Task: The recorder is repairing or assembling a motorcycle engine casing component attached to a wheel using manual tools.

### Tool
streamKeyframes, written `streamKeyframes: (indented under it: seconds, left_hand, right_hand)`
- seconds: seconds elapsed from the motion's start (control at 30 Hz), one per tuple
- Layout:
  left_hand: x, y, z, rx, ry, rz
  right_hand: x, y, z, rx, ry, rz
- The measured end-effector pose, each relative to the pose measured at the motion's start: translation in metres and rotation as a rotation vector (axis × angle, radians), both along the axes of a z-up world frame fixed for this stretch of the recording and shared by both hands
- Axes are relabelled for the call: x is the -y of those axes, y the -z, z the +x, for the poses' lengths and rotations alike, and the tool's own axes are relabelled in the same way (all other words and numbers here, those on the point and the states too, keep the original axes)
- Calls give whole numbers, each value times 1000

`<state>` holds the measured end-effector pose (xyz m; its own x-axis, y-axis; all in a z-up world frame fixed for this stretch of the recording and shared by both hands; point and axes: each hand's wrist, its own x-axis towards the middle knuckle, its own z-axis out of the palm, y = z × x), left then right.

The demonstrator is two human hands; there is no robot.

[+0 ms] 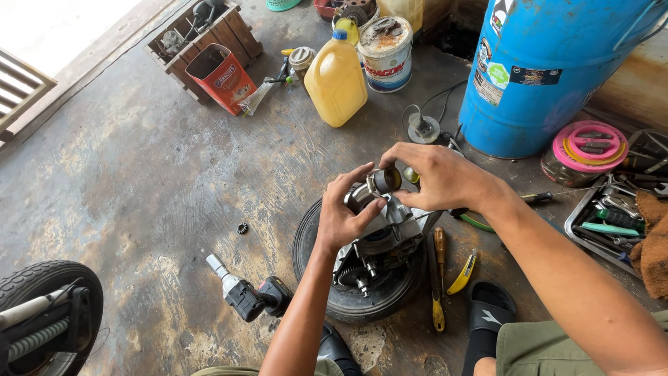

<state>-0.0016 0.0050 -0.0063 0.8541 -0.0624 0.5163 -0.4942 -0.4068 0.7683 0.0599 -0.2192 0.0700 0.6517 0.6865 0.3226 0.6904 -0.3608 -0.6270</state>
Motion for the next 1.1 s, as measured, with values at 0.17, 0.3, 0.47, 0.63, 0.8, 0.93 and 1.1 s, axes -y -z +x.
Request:
streamKeyframes:
  seconds: [0.17, 0.3, 0.47, 0.63, 0.8, 0.93, 1.1]
  left_hand:
    - [-2, 3, 3, -8, 2, 22]
    - [-3, 0, 2, -8, 26, 56]
    - [-2, -5, 2, 3, 30, 76]
    - [-1, -13, -1, -17, 42, 57]
    - [0, -15, -3, -92, 30, -41]
    - [1, -11, -4, -114, 23, -68]
    - [2, -10, -3, -123, -2, -88]
  right_hand:
    - [3, 3, 3, -68, -15, -20]
    - [6, 9, 8, -159, -13, -43]
    - [5, 9, 7, -259, -11, -69]
    - [1, 8, 6, -309, -35, -75]
    - [2, 12, 5, -261, -62, -6]
    - [-2, 10, 1, -235, -57, -28]
    - [-6, 6, -3, -247, -50, -37]
